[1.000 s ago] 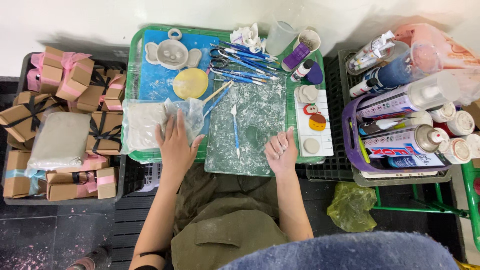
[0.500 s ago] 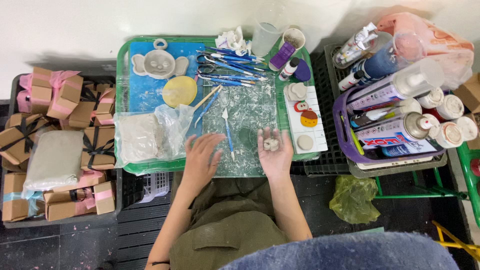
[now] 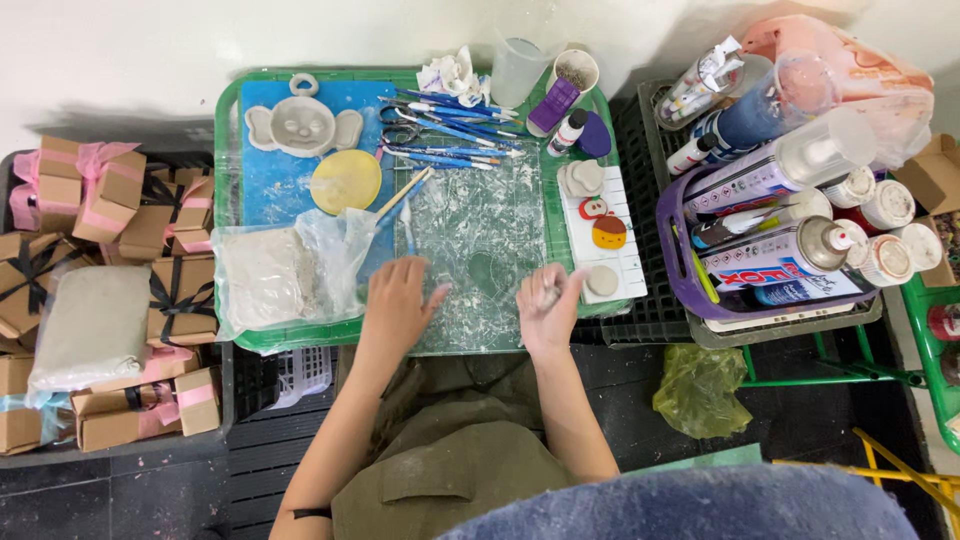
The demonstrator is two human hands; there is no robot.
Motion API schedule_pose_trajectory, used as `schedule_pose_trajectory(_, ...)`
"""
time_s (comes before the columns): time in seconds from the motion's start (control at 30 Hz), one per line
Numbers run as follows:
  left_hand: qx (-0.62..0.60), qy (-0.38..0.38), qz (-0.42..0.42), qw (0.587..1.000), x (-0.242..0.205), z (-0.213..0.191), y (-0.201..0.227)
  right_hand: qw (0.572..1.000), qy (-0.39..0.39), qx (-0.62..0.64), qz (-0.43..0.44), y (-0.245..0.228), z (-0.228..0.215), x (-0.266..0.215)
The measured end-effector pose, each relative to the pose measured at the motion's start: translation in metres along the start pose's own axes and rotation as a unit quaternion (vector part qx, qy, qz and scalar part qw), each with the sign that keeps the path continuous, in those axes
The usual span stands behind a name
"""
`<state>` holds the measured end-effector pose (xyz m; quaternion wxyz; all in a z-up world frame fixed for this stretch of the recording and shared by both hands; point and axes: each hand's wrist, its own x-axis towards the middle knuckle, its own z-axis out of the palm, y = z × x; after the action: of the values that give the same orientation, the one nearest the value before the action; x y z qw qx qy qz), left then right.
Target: The person shapes a small piece of clay into a ball by hand, then uses a pointed tool to carve a hole into it.
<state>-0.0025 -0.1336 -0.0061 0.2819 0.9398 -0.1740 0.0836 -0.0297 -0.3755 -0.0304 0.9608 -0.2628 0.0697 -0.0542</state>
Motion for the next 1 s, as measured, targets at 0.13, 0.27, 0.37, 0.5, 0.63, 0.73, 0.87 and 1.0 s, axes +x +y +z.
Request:
schedule_pose_trajectory(0.13, 0.04, 0.085, 0.015, 0.995, 0.016, -0.017, -0.001, 0.99, 0.1, -0.071, 0.064, -0.001, 0.013, 0.004)
schedule_pose_trajectory(0.27, 0.027, 0.107, 0.038, 0.993, 0.015, -0.03, 0.019, 0.985, 0.008, -0.172, 0.023, 0.008, 0.009, -0.001)
schedule_pose_trajectory(0.37, -0.107, 0.082, 0.038, 0.99, 0.0, -0.021, 0.042, 0.998, -0.009, -0.051, 0.037, 0.014, 0.013, -0.003)
schedule_pose_trajectory(0.5, -0.375, 0.022, -0.009, 0.927, -0.006, 0.004, 0.058, 0.989, 0.107, -0.05, 0.087, 0.014, 0.011, 0.002)
schedule_pose_trajectory(0.63, -0.406, -0.005, -0.087, 0.91, -0.002, 0.016, 0.044, 0.992, -0.117, 0.01, 0.039, 0.015, -0.015, 0.0)
schedule_pose_trajectory(0.73, -0.302, 0.053, -0.12, 0.944, 0.003, 0.007, 0.023, 0.995, -0.087, 0.013, 0.046, 0.014, -0.01, -0.004)
schedule_pose_trajectory(0.87, -0.228, 0.12, -0.1, 0.961, 0.002, -0.012, 0.016, 0.993, 0.033, -0.102, 0.047, 0.008, 0.035, -0.001)
schedule_pose_trajectory(1.0, -0.263, 0.1, -0.052, 0.958, -0.006, -0.009, 0.031, 0.983, 0.122, -0.117, 0.074, 0.014, 0.044, -0.003)
